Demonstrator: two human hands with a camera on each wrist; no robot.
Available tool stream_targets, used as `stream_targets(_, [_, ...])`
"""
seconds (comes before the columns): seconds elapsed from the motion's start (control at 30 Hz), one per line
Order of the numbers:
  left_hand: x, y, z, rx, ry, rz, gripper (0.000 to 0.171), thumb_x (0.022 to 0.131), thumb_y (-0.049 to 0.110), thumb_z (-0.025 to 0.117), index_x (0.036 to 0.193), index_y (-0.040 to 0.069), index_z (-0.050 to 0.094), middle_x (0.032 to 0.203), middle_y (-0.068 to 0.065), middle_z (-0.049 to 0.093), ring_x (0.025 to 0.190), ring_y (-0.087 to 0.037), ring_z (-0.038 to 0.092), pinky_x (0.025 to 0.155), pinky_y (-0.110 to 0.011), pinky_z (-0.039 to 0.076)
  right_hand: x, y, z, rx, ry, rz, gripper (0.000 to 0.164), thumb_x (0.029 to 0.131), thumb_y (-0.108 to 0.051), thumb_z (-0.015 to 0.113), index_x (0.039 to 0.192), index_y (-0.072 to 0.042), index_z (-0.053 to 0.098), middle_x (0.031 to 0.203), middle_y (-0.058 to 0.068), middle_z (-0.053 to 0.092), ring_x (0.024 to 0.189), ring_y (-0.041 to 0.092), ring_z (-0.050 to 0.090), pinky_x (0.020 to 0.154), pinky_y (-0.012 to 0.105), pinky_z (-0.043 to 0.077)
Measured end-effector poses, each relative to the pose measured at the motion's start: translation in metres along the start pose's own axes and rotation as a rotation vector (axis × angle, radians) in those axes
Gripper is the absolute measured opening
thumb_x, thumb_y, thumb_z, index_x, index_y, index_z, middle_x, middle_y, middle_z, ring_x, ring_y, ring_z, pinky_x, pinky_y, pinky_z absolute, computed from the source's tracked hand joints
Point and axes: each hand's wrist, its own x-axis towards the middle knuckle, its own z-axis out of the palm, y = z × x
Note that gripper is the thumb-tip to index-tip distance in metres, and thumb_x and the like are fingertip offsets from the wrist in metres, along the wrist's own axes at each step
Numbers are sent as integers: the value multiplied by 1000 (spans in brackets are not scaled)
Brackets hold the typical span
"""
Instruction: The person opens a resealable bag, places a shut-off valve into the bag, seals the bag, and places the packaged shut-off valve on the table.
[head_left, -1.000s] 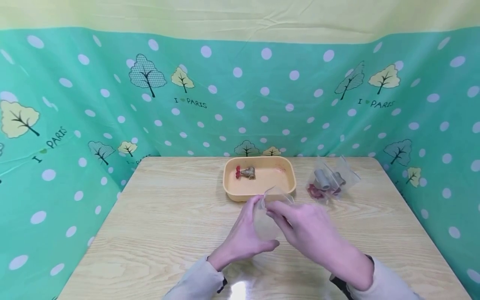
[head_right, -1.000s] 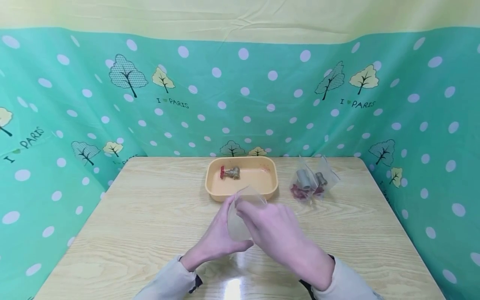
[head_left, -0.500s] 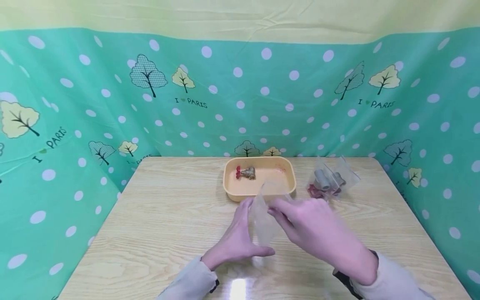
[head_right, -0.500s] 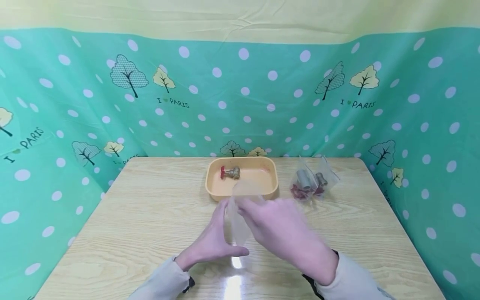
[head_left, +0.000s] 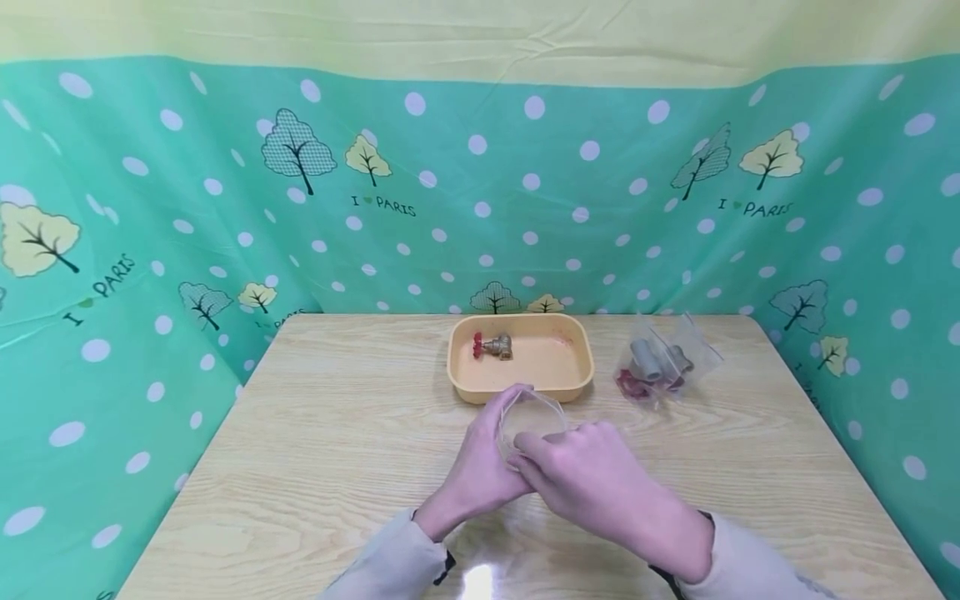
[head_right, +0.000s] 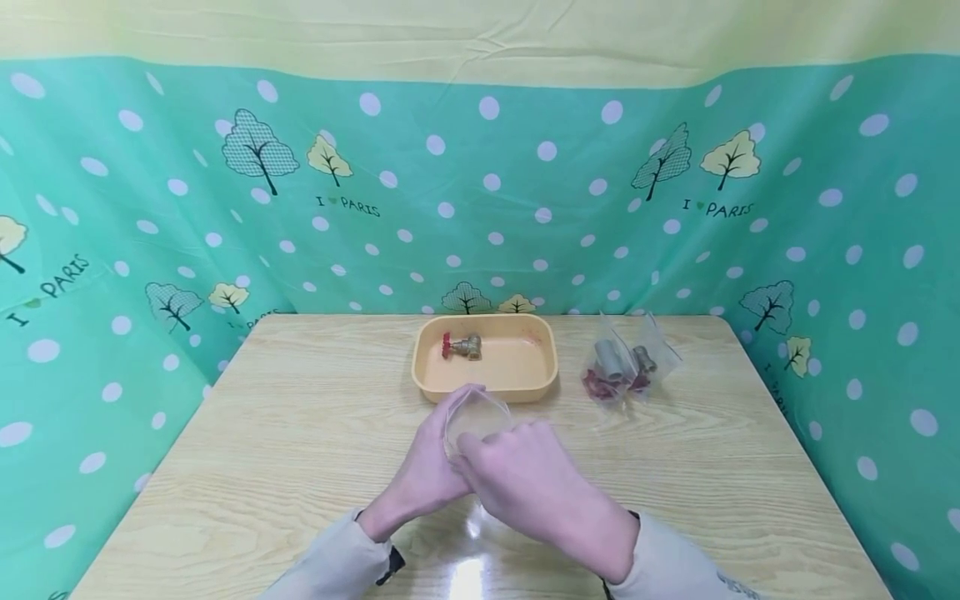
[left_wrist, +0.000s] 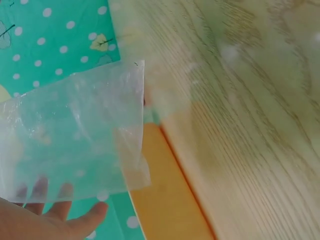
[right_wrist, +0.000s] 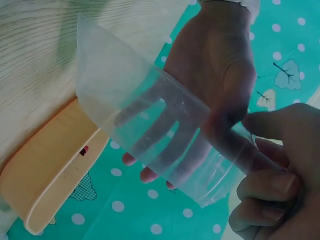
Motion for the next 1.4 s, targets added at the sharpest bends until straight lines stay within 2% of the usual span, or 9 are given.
stream_targets(0.13, [0, -7, -3, -15, -5, 38, 96, 69, 22, 98, 152, 21, 49, 146, 6, 57, 136, -25, 54, 117, -52, 39, -2, 5, -7, 111, -49, 16, 22, 88, -30, 84, 82, -20, 65, 63, -15, 53, 52, -3, 40, 44, 16, 30])
stream_targets(0.2, [0, -8, -5, -40, -16, 23, 94, 70, 27, 99, 151, 25, 51, 145, 6, 57, 137, -24, 53, 118, -53, 38, -3, 12, -14, 187, -45, 19, 18, 90, -32, 83, 91, -18, 73, 75, -12, 67, 59, -3, 52, 49, 16, 43])
stream_targets(0.3, [0, -9, -7, -91, -44, -19, 92, 72, 31, 98, 150, 27, 51, 143, 1, 59, 132, -29, 56, 114, -58, 40, -3, 27, -27, 256, 7, 37, 22, 95, -36, 78, 100, -14, 78, 89, -6, 77, 60, -4, 55, 55, 16, 48])
stream_targets(0.43, [-1, -8, -9, -112, -67, -73, 92, 71, 32, 98, 151, 28, 52, 143, 1, 59, 132, -33, 56, 113, -61, 39, 2, 45, -40, 244, 61, 109, 19, 97, -36, 77, 98, -18, 80, 88, -11, 76, 53, -6, 40, 49, 14, 37])
stream_targets(0.67, [-1, -8, -10, -87, -62, -96, 91, 70, 32, 98, 150, 28, 54, 140, 9, 60, 131, -25, 57, 113, -57, 39, 13, 67, -45, 209, 10, 234, 13, 90, -22, 83, 101, -19, 79, 84, -16, 73, 48, -4, 35, 42, 22, 31])
stream_targets(0.83, [-1, -10, -13, -77, -51, -110, 91, 70, 34, 99, 150, 25, 55, 141, 3, 62, 129, -18, 57, 114, -57, 39, 24, 82, -45, 272, -37, 318, 10, 95, -22, 80, 102, -15, 80, 84, -11, 73, 45, 2, 40, 41, 26, 35])
stream_targets(1.0, [1, -11, -15, -82, -47, -93, 91, 69, 32, 99, 149, 22, 55, 139, -2, 63, 127, -26, 59, 113, -58, 40, 39, 100, -47, 332, -102, 428, 11, 98, -23, 75, 103, -15, 81, 85, -8, 73, 45, 11, 48, 41, 31, 39])
stream_targets(1.2, [1, -11, -17, -65, -48, -97, 88, 69, 32, 99, 146, 23, 57, 139, -4, 63, 127, -22, 58, 112, -57, 42, 60, 126, -42, 288, -223, 474, 16, 99, -25, 73, 106, -13, 80, 90, -4, 75, 60, 18, 57, 55, 35, 46])
stream_targets(1.4, [2, -11, -18, -60, -44, -107, 89, 68, 31, 100, 146, 24, 58, 135, 10, 63, 125, -13, 58, 111, -57, 43, 83, 150, -33, 236, -348, 481, 20, 98, -27, 72, 107, -12, 80, 94, -1, 75, 82, 17, 66, 71, 40, 54])
